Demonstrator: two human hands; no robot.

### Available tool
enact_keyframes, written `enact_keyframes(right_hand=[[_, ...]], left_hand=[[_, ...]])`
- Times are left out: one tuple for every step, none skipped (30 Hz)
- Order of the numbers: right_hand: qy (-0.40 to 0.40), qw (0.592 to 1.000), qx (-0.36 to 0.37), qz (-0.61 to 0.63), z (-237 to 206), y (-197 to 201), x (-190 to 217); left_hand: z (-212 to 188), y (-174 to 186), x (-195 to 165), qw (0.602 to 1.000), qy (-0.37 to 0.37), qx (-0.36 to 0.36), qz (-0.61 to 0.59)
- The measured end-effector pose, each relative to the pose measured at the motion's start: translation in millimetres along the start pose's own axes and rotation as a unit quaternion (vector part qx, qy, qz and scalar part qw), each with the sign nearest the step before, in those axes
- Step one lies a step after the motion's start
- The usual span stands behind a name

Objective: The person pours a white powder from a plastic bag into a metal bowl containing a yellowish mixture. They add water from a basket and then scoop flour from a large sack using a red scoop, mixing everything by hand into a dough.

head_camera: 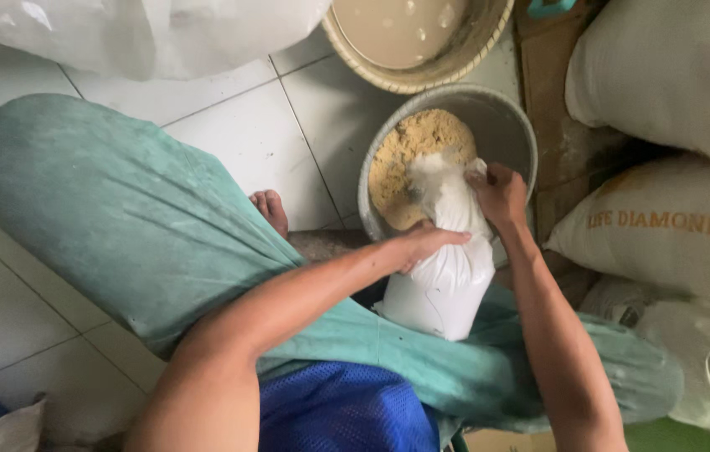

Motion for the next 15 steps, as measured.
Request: enact_keyframes(right_hand=[[0.022, 1.000, -0.015, -0.009, -1.6, 3.9, 3.0], [-0.004, 1.000, -0.011, 0.004, -3.5, 6.5, 2.8], [-0.034, 0.999, -0.007, 0.014, -6.1, 9.3, 2.0], [-0.061, 0.998, -0.005, 0.024, -8.3, 12.0, 1.6], [-0.050, 0.998, -0.015, 0.023, -9.4, 14.8, 3.9], [-0.043, 0.999, -0.023, 0.021, -10.9, 17.7, 6.0], [-0.037, 0.999, -0.032, 0.017, -12.3, 20.1, 7.4], [-0.049, 0.997, -0.037, 0.043, -13.3, 22.5, 7.9], [-0.060, 0.995, -0.042, 0.073, -14.1, 23.4, 8.6], [-0.075, 0.991, -0.045, 0.100, -15.1, 25.0, 8.6], [-0.062, 0.993, -0.038, 0.095, -15.5, 25.0, 10.5], [-0.047, 0.994, -0.032, 0.094, -15.7, 25.4, 12.4], [-0.034, 0.995, -0.026, 0.092, -16.1, 25.1, 14.3], [-0.030, 0.996, -0.032, 0.074, -16.3, 25.6, 14.8], [-0.024, 0.997, -0.037, 0.057, -16.4, 25.8, 15.6]], left_hand=[[0.3, -3.5, 0.1, 1.000, -0.014, -0.009, 0.011], [-0.1, -7.1, 0.5, 0.999, -0.022, -0.015, 0.022], [-1.3, -11.3, 1.7, 0.999, -0.026, -0.018, 0.034], [-2.6, -16.5, 1.7, 0.999, -0.032, -0.002, 0.024], [-3.2, -20.1, 1.0, 0.999, -0.041, 0.012, 0.016], [-4.4, -23.4, 0.7, 0.998, -0.048, 0.027, 0.008], [-4.3, -23.3, 1.3, 0.998, -0.052, 0.007, 0.018], [-4.1, -22.8, 0.5, 0.998, -0.061, -0.017, 0.026], [-2.9, -20.5, 0.0, 0.996, -0.069, -0.044, 0.036], [-2.2, -20.4, 0.6, 0.995, -0.062, -0.052, 0.053], [-0.8, -19.9, 1.3, 0.994, -0.056, -0.057, 0.070], [0.9, -19.5, 1.2, 0.993, -0.052, -0.065, 0.088], [1.8, -19.3, 1.9, 0.993, -0.042, -0.066, 0.090], [2.7, -20.1, 2.6, 0.993, -0.033, -0.064, 0.091], [3.2, -20.3, 3.1, 0.993, -0.024, -0.065, 0.091]])
Point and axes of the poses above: each hand's wrist, its own z-axis towards the middle knuckle, its own y-axis out of the back of the hand, x = y × z, the point moved 4 cm from there along z, towards the middle knuckle, and after that the axes turned 12 degrees about -x, right-handed, at the moved point
